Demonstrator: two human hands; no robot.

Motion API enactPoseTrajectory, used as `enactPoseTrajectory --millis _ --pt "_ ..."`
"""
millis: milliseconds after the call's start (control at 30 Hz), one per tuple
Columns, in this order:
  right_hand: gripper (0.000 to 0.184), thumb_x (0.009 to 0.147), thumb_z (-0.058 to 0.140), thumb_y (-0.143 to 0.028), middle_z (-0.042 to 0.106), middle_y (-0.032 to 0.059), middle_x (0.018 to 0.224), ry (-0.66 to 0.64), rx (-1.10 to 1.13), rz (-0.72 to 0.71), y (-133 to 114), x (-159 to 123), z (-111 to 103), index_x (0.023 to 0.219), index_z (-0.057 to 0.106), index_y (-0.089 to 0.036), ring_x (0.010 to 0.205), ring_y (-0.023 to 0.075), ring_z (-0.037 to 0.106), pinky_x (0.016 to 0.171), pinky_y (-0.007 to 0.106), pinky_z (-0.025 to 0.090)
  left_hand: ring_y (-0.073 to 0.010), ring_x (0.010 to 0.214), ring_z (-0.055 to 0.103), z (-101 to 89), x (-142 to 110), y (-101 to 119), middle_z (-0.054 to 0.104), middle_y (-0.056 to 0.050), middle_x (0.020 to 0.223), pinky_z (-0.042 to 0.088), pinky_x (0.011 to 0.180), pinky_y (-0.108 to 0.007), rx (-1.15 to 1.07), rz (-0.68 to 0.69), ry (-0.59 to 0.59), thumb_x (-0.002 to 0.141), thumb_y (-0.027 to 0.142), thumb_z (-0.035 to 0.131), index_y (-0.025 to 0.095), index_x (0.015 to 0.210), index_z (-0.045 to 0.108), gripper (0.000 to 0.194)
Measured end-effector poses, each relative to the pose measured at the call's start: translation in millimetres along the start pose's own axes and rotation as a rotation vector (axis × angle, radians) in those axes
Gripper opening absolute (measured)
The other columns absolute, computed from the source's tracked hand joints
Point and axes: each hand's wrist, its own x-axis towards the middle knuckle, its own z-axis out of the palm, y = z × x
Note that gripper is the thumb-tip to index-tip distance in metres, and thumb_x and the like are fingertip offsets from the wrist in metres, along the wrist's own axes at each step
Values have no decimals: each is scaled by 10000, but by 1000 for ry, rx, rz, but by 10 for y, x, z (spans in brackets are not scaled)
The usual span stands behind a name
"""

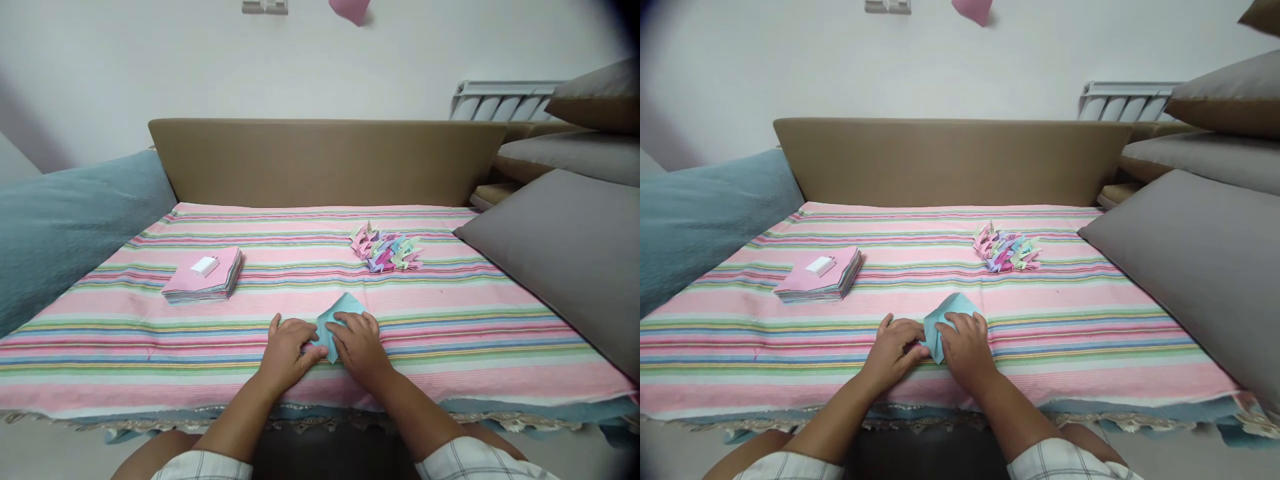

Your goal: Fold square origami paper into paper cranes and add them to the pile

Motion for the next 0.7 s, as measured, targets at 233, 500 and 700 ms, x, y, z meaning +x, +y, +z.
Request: enactPoseTrajectory --millis 233,500,700 --pt "268 853 456 -193 588 41 1088 7 -14 -24 -24 -54 18 1048 613 -287 1006 203 492 998 461 185 -175 778 576 82 45 14 613 26 722 204 1031 -484 29 -126 79 773 431 552 211 802 535 223" --pt "316 832 458 -274 499 109 1165 317 212 222 230 19 -142 1122 560 -202 1127 253 438 948 438 346 -204 940 586 118 44 -41 669 -10 973 155 1055 -497 -33 -134 78 749 332 597 242 1061 506 338" --pt "602 760 520 -344 547 127 1170 195 732 517 392 95 -27 1304 338 -159 1018 213 561 828 364 475 -212 985 576 114 41 -53 671 -24 993 159 1057 -503 -27 -138 67 758 323 585 250 1168 490 427"
